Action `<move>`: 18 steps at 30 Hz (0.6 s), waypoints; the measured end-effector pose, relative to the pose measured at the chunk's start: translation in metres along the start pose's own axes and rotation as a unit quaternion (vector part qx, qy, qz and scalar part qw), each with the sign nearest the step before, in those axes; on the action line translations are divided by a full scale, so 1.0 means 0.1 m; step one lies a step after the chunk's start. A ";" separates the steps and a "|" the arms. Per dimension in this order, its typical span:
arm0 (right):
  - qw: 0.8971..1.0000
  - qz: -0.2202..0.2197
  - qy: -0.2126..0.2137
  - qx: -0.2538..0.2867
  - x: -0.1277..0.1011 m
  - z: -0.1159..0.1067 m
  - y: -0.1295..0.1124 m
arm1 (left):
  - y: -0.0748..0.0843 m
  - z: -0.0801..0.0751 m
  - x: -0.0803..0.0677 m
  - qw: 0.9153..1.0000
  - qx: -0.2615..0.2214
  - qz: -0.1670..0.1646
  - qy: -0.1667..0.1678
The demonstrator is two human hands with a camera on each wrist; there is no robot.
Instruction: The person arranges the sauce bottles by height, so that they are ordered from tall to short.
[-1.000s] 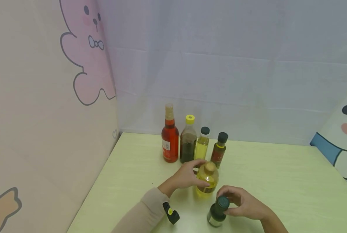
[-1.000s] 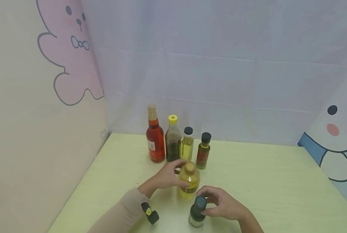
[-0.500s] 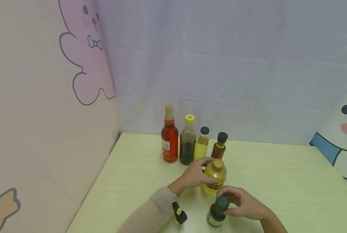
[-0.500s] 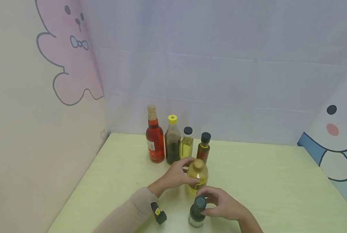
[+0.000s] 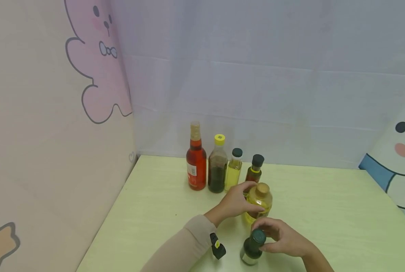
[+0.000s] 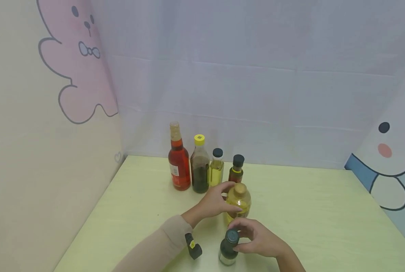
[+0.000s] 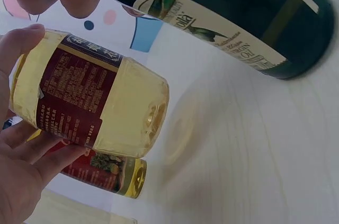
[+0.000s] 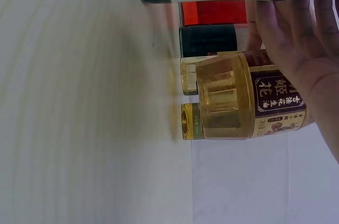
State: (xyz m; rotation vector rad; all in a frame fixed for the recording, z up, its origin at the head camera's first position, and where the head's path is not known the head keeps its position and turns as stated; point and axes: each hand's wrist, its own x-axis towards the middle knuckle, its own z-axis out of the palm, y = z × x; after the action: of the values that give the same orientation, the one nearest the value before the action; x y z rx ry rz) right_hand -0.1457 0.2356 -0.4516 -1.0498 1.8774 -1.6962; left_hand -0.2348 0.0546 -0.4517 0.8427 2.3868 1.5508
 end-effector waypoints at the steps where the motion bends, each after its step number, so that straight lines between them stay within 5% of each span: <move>1: 1.000 0.004 0.002 0.001 0.00 0.00 0.00 | 0.00 0.01 0.02 1.000 0.003 0.002 -0.001; 18: 0.999 -0.035 -0.012 0.016 0.01 0.00 0.03 | 0.14 0.13 0.26 0.998 0.025 0.054 -0.031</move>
State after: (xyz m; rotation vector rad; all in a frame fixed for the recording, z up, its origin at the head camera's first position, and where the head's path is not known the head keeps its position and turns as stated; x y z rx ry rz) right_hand -0.1467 0.2347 -0.4545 -1.1294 1.8133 -1.7382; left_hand -0.2459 0.0829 -0.4410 1.0313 2.3821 1.4838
